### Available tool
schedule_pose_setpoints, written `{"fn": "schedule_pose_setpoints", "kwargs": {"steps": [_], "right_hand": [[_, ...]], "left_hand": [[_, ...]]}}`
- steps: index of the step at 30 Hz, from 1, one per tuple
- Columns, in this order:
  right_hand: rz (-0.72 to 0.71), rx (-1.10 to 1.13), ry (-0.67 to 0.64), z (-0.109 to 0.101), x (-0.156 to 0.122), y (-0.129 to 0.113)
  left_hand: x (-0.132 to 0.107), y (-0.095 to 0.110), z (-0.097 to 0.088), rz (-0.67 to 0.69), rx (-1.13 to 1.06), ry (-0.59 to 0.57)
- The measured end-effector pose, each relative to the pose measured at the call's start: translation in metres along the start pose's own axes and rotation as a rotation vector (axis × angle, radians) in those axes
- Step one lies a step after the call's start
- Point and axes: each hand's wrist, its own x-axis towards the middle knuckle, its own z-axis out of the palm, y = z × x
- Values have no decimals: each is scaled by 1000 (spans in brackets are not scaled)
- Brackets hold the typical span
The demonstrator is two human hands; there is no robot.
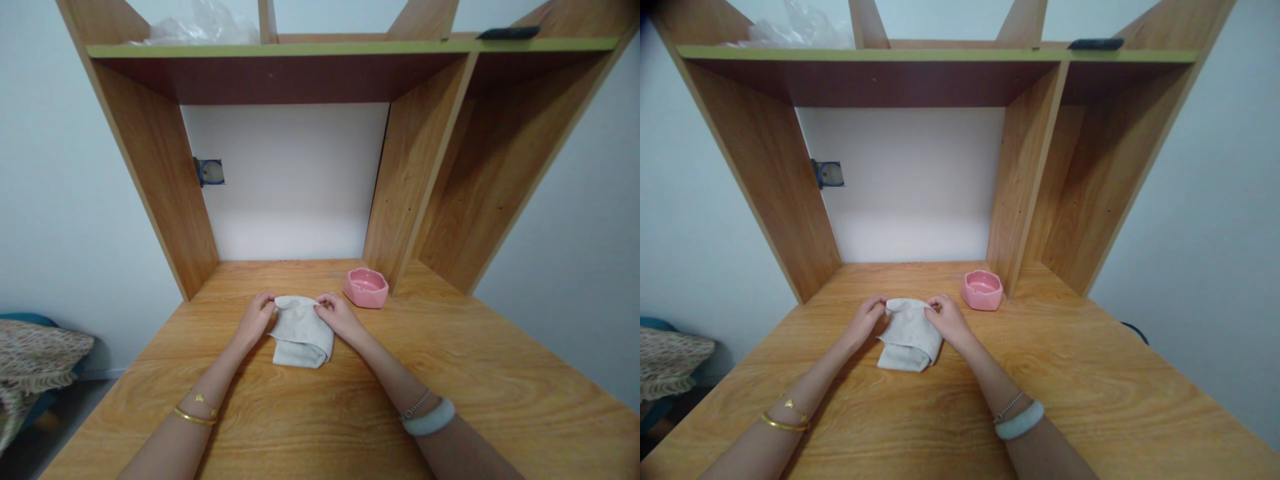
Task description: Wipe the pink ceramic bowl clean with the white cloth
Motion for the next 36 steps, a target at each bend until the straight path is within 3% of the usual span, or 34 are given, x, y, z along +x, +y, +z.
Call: {"fn": "schedule_pose_setpoints", "kwargs": {"steps": [11, 18, 24, 32, 36], "right_hand": [[112, 134, 7, 0, 3, 3], [132, 69, 80, -1, 6, 12], [140, 83, 91, -1, 6, 10], [104, 42, 104, -3, 3, 6], [-86, -173, 212, -10, -4, -7]], "left_hand": [[-3, 9, 4, -39, -152, -122], [-1, 4, 2, -41, 14, -81], [-3, -1, 3, -20, -2, -178], [-5, 10, 5, -71, -266, -191], [-6, 13, 7, -194, -442, -227]]}}
